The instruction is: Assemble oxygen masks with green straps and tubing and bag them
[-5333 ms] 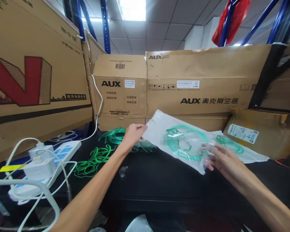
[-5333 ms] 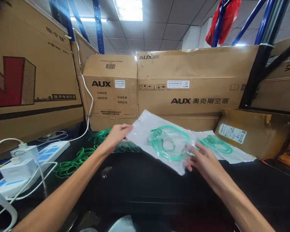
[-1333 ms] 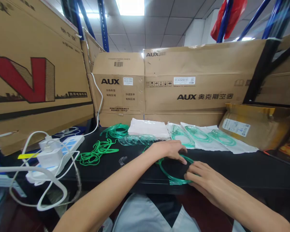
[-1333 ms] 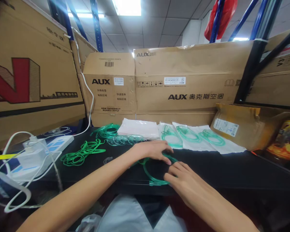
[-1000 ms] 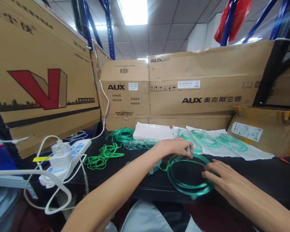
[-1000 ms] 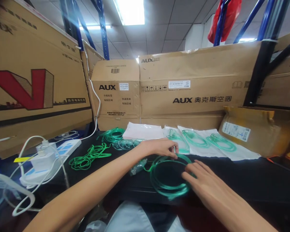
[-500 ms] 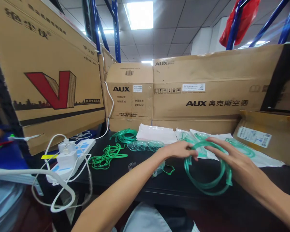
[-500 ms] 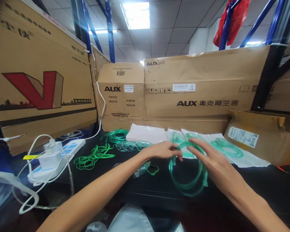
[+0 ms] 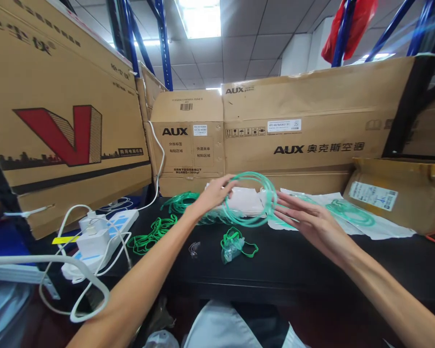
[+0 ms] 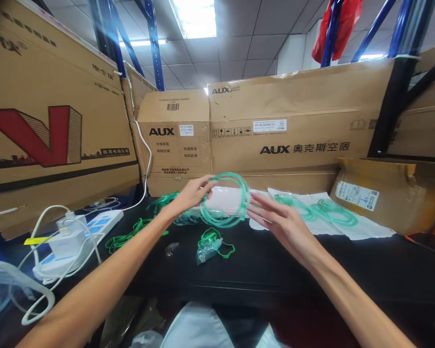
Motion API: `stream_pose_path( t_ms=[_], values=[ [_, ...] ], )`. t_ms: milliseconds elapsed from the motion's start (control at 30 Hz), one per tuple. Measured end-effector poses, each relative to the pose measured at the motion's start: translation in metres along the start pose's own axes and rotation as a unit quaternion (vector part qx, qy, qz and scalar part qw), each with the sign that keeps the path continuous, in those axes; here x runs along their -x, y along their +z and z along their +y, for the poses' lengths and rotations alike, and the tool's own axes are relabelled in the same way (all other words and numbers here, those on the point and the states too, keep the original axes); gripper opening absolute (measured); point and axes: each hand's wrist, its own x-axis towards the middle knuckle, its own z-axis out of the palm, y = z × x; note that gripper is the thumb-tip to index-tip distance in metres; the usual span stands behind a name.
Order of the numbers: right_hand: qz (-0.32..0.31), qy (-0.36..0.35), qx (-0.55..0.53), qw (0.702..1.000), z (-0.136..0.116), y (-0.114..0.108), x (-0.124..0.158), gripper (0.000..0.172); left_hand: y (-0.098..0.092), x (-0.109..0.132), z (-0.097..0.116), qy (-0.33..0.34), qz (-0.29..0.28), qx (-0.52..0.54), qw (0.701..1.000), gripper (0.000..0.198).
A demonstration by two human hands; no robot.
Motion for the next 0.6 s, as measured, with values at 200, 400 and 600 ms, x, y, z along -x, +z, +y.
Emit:
stream_pose_path(
  t_ms=[200,400,600],
  values=[
    [-0.049,0.050,-0.050,0.996,0.009,0.018,-0.010,0.034,-0.070,0.000,-0.058,-0.095,0.121,-0.058,0.986,0.033],
    [0.010,0.044,-0.091,0.995,0.040,0.002,-0.024,0.025,-0.098,0.003,-0.111,-0.260,0.182,-0.068,0.946,0.029],
    [0.008,0.045,-0.096,0.994,0.043,-0.003,-0.025,0.025,-0.092,0.017,-0.132,-0.372,0.187,-0.085,0.905,0.035]
  ],
)
